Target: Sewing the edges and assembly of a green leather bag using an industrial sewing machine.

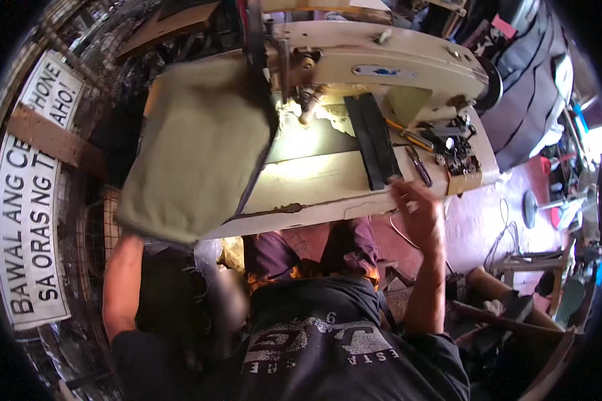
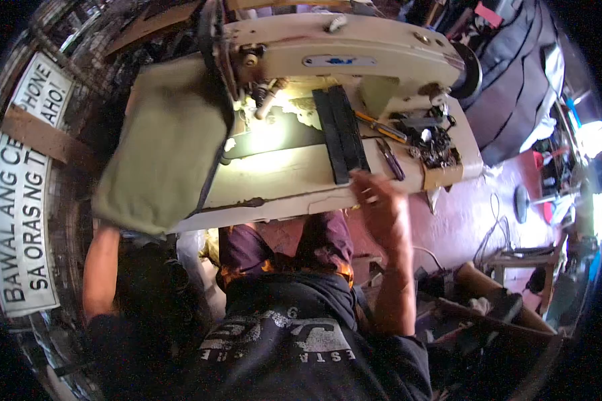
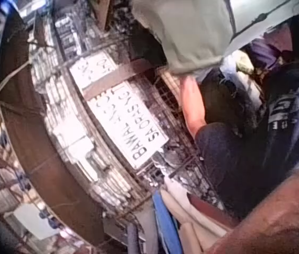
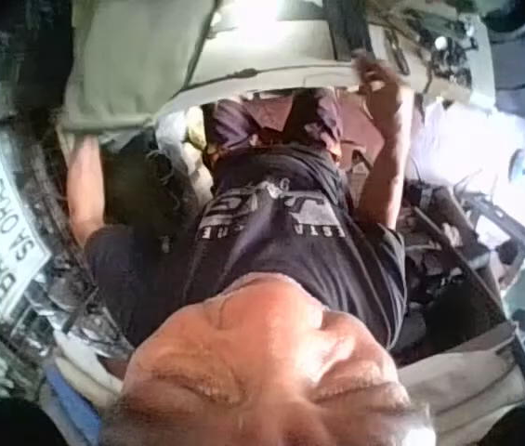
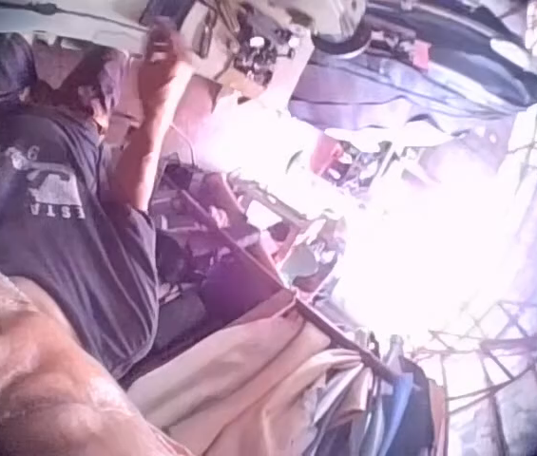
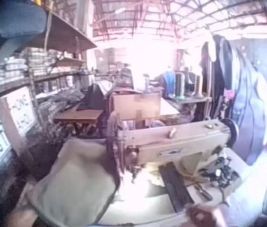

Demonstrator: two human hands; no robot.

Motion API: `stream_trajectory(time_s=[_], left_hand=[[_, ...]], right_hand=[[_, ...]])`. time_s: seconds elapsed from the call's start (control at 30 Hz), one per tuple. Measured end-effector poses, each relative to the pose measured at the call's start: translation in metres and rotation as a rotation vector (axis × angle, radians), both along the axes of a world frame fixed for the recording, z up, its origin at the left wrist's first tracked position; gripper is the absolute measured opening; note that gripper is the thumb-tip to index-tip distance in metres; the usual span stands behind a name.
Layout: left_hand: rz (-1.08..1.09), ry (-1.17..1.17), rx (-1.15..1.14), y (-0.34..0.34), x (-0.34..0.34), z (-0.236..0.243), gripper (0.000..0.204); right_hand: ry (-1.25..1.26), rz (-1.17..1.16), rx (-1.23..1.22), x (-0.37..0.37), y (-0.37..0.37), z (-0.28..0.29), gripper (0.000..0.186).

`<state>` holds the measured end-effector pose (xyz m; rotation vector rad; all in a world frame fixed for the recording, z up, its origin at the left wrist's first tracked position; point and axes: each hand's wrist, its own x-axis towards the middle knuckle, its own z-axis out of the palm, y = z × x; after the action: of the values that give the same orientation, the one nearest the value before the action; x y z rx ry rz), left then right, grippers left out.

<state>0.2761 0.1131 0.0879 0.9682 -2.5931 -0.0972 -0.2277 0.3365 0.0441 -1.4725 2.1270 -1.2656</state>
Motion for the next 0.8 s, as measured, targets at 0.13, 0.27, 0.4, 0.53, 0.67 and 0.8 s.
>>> stream_trajectory(time_s=[0.13,0.27,0.4,0.53,0.67,0.8], left_hand=[[-0.134,-0.560,0.431,-0.089,-0.103,-0.017,0.050],[-0.035,-0.791,0.365,-0.098,-0.080,-0.042,0.058],[0.035,-0.633,0.516,-0.045,-0.095,-0.006,0.060],[0.172,-0.360,0.270,-0.025,-0.044,-0.053,0.055],[0.209,-0.328,-0.173,0.016,-0.056,-0.076,0.051],[0.266,-0.223,-0.155,-0.003,-0.131,-0.101,0.040]], right_hand=[[0.346,-0.331,0.021,-0.077,0.009,-0.018,0.024],[0.537,-0.270,0.096,-0.096,-0.005,-0.054,0.027],[0.709,-0.218,0.093,-0.089,-0.008,-0.055,0.025],[0.662,-0.288,0.080,-0.103,-0.002,-0.064,0.023],[0.584,-0.536,-0.158,-0.101,0.014,-0.071,0.028],[0.273,-0.679,-0.175,-0.058,0.010,-0.045,0.029]])
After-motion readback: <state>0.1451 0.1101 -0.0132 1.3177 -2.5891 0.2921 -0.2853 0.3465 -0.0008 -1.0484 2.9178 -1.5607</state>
